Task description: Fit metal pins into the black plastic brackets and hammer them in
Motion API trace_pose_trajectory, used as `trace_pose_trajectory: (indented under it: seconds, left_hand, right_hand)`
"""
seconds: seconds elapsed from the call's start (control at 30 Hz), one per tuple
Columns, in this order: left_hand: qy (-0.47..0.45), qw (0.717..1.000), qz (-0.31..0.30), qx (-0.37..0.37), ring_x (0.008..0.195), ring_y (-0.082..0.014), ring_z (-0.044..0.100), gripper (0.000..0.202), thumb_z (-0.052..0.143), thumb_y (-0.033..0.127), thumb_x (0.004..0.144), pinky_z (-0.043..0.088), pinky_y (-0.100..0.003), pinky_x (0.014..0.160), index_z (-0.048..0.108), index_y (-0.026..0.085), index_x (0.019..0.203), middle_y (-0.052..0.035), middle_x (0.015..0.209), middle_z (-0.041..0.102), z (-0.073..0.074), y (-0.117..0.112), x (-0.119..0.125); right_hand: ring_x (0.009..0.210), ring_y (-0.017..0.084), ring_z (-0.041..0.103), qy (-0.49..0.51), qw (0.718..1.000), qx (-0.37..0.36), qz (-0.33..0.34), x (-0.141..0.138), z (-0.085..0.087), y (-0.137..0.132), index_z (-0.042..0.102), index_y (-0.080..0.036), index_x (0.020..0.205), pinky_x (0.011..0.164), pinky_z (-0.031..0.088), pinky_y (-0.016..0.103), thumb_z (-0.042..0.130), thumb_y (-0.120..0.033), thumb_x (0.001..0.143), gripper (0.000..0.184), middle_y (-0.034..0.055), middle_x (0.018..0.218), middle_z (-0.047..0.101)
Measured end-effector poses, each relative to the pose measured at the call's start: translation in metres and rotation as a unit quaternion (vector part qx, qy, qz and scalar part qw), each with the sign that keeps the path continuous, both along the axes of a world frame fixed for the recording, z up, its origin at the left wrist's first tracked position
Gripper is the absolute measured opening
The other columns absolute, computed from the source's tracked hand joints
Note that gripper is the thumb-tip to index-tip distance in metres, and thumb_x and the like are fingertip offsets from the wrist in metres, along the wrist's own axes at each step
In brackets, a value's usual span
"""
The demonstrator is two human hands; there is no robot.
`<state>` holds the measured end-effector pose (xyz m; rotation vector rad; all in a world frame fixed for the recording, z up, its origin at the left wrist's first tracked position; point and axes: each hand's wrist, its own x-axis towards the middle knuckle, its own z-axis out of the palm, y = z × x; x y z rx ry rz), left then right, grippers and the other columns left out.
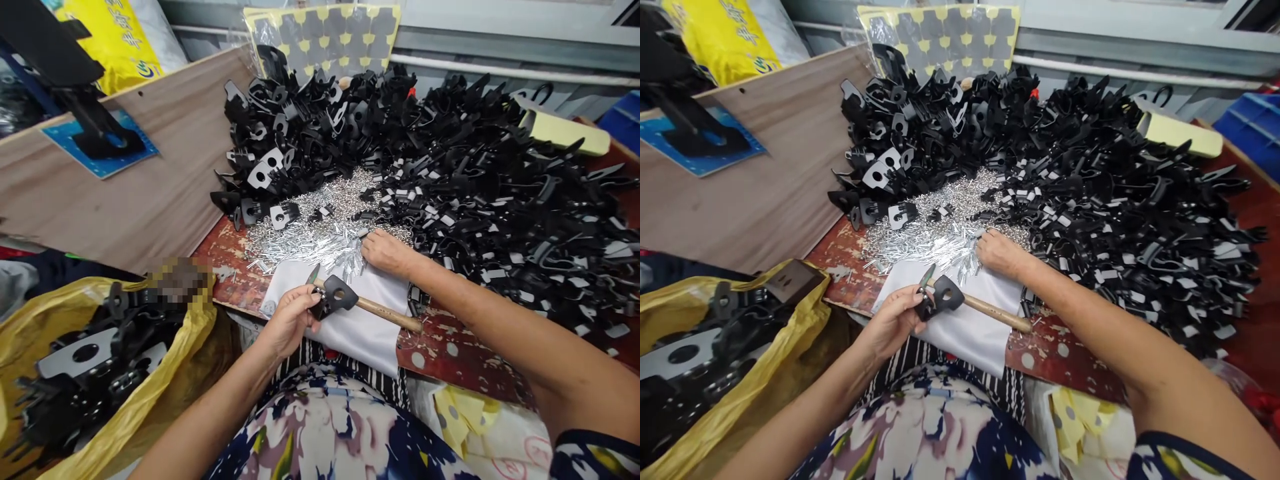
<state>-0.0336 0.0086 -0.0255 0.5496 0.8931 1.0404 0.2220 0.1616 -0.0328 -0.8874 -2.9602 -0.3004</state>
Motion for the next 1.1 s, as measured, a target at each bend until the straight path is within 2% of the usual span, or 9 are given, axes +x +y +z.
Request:
trace_pose_trajectory:
  seconds: [0.2,0.3,0.4,0.47,0.63,0.73,0.9,1.0,1.1]
  left_hand:
    - [-0.016,1.0,0.014,0.013,0.056,-0.0099,0.045,0.024,0.081,0.034,0.069,0.041,-0.018,0.039,0.074,0.012,0.076,-0.0028,0.072,0.059,0.006,-0.004,-0.001]
    - [-0.036,0.999,0.034,0.019,0.063,-0.0137,0.052,0.03,0.078,0.042,0.071,0.044,-0.02,0.04,0.075,0.013,0.079,-0.0062,0.077,0.064,0.007,-0.003,0.0]
    - [-0.048,0.997,0.053,0.002,0.062,-0.0145,0.053,0.04,0.075,0.054,0.076,0.042,-0.021,0.039,0.074,0.014,0.078,-0.0063,0.076,0.066,0.004,0.0,0.002]
    - [-0.043,0.997,0.063,0.004,0.061,-0.0132,0.052,0.037,0.078,0.051,0.076,0.038,-0.02,0.038,0.074,0.014,0.076,-0.0045,0.074,0.064,0.001,0.002,0.006]
    - [-0.043,0.996,0.068,0.024,0.061,-0.0103,0.049,0.03,0.084,0.041,0.075,0.038,-0.018,0.04,0.071,0.014,0.071,-0.0023,0.077,0.062,-0.002,0.004,0.015]
    - [-0.051,0.996,0.062,0.028,0.06,-0.0102,0.05,0.03,0.084,0.042,0.076,0.043,-0.02,0.042,0.074,0.014,0.078,-0.0017,0.077,0.062,-0.004,0.001,0.018]
    - [-0.055,0.996,0.067,0.015,0.058,-0.0108,0.052,0.032,0.085,0.043,0.075,0.046,-0.021,0.043,0.074,0.014,0.084,-0.001,0.074,0.063,-0.006,-0.003,0.017]
    - [-0.061,0.995,0.073,0.013,0.058,-0.0108,0.051,0.031,0.085,0.042,0.076,0.046,-0.022,0.044,0.074,0.014,0.084,-0.0002,0.073,0.061,-0.007,-0.005,0.019]
    - [-0.067,0.991,0.111,0.018,0.062,-0.0098,0.053,0.027,0.086,0.037,0.075,0.048,-0.02,0.053,0.072,0.014,0.08,0.0007,0.074,0.061,-0.006,-0.007,0.025]
  right_hand:
    - [0.077,0.021,0.055,0.101,0.99,-0.01,-0.102,0.004,0.005,0.001,0.065,-0.018,0.08,0.076,0.04,0.033,0.052,-0.008,0.087,0.018,0.0077,0.078,0.067]
    - [0.075,0.02,0.058,0.162,0.975,0.003,-0.153,0.013,0.009,-0.015,0.066,-0.017,0.085,0.072,0.044,0.032,0.05,-0.008,0.086,0.018,0.0071,0.078,0.067]
    - [0.081,0.02,0.064,0.321,0.929,-0.038,-0.178,0.011,0.021,-0.052,0.07,-0.02,0.09,0.076,0.05,0.033,0.052,-0.014,0.091,0.019,0.0056,0.086,0.07]
    - [0.083,0.019,0.066,0.412,0.891,-0.087,-0.171,0.0,0.033,-0.086,0.073,-0.023,0.093,0.077,0.052,0.033,0.056,-0.017,0.094,0.018,0.0037,0.09,0.071]
    - [0.085,0.017,0.069,0.483,0.856,-0.163,-0.091,-0.048,0.06,-0.147,0.072,-0.025,0.105,0.075,0.055,0.032,0.059,-0.014,0.096,0.02,0.0016,0.093,0.073]
    - [0.083,0.016,0.068,0.486,0.855,-0.165,-0.069,-0.067,0.059,-0.15,0.069,-0.024,0.106,0.074,0.056,0.033,0.057,-0.012,0.096,0.02,0.0014,0.091,0.074]
    - [0.08,0.016,0.065,0.469,0.867,-0.148,-0.072,-0.071,0.05,-0.142,0.065,-0.022,0.101,0.074,0.055,0.032,0.056,-0.013,0.097,0.013,0.0014,0.087,0.071]
    - [0.08,0.017,0.062,0.418,0.902,-0.098,-0.057,-0.075,0.049,-0.146,0.064,-0.021,0.098,0.077,0.056,0.034,0.05,-0.011,0.099,0.017,0.0025,0.084,0.067]
    - [0.079,0.018,0.058,0.328,0.944,0.024,-0.007,-0.086,0.049,-0.152,0.066,-0.02,0.094,0.091,0.057,0.038,0.049,-0.008,0.098,0.021,0.0033,0.078,0.064]
